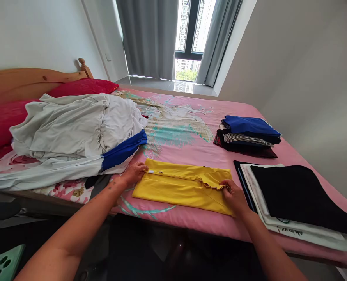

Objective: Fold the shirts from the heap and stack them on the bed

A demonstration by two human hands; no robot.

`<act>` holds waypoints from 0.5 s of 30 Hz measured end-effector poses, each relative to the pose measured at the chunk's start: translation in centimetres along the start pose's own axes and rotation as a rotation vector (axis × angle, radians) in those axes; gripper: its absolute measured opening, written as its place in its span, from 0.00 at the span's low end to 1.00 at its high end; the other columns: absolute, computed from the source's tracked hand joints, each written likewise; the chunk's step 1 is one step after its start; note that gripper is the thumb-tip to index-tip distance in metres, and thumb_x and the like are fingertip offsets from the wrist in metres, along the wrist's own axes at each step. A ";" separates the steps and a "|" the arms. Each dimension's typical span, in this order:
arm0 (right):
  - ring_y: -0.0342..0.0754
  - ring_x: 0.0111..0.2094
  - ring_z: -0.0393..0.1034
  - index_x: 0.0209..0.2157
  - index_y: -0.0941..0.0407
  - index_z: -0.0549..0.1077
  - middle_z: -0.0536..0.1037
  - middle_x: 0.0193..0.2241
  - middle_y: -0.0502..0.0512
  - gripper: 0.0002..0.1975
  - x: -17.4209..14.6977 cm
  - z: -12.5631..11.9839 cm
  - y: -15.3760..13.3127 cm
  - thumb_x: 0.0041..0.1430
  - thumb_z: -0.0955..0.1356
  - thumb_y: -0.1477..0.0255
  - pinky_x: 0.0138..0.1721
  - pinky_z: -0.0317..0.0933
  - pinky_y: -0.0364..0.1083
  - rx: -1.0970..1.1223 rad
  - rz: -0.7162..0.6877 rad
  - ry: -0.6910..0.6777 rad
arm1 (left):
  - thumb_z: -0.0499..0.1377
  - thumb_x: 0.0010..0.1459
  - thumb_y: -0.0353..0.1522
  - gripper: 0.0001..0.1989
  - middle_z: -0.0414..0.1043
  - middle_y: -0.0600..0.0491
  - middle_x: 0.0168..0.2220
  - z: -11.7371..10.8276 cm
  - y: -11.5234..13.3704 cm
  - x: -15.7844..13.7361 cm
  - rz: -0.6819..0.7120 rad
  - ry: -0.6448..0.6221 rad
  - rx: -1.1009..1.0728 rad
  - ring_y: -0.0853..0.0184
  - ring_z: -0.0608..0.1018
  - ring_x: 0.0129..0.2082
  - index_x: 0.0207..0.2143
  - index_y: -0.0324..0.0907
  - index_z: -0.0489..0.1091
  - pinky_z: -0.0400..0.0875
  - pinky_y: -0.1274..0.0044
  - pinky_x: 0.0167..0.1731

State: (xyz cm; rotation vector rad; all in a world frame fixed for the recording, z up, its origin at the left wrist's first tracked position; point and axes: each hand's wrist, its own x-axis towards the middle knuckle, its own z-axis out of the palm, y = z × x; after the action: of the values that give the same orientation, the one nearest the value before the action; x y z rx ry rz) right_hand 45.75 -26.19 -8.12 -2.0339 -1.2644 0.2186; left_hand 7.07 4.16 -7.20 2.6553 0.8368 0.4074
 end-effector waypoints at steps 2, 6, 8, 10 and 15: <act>0.50 0.42 0.70 0.41 0.54 0.71 0.76 0.40 0.54 0.14 0.0 0.0 -0.3 0.53 0.62 0.72 0.47 0.61 0.51 -0.076 -0.059 0.003 | 0.54 0.52 0.28 0.15 0.72 0.51 0.42 -0.1 0.6 0.0 -0.016 0.022 0.021 0.66 0.74 0.43 0.40 0.47 0.75 0.68 0.74 0.47; 0.51 0.42 0.69 0.37 0.54 0.74 0.77 0.39 0.55 0.12 0.9 -0.8 -1.1 0.54 0.61 0.70 0.48 0.61 0.52 -0.128 -0.078 0.006 | 0.55 0.51 0.33 0.10 0.74 0.52 0.40 -0.8 2.2 0.6 -0.137 0.071 -0.117 0.66 0.75 0.41 0.33 0.46 0.76 0.68 0.74 0.46; 0.51 0.41 0.70 0.37 0.54 0.74 0.77 0.38 0.55 0.13 2.2 -1.8 -1.5 0.54 0.61 0.68 0.46 0.63 0.51 -0.077 -0.045 0.021 | 0.57 0.48 0.35 0.09 0.75 0.52 0.37 -1.3 2.8 1.5 -0.302 0.121 -0.314 0.65 0.76 0.38 0.31 0.44 0.75 0.69 0.75 0.42; 0.51 0.37 0.71 0.36 0.54 0.75 0.77 0.35 0.55 0.13 4.3 -2.8 -1.9 0.52 0.63 0.65 0.41 0.65 0.50 -0.004 0.014 0.005 | 0.57 0.46 0.37 0.10 0.74 0.53 0.29 -1.9 3.2 2.9 -0.453 0.135 -0.483 0.65 0.76 0.31 0.30 0.42 0.73 0.71 0.74 0.35; 0.48 0.27 0.71 0.33 0.56 0.73 0.76 0.29 0.54 0.12 11.8 -3.5 -2.6 0.47 0.66 0.64 0.23 0.67 0.45 0.355 0.263 -0.048 | 0.55 0.43 0.41 0.14 0.70 0.55 0.22 -2.8 2.9 8.2 -0.539 0.110 -0.660 0.68 0.75 0.22 0.29 0.40 0.68 0.69 0.76 0.24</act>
State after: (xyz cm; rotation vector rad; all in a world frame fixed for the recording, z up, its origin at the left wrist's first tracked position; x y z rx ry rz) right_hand 51.56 -17.32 -1.29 -1.8849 -0.9057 0.5760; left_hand 13.90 7.39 -2.12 1.7412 1.1601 0.5665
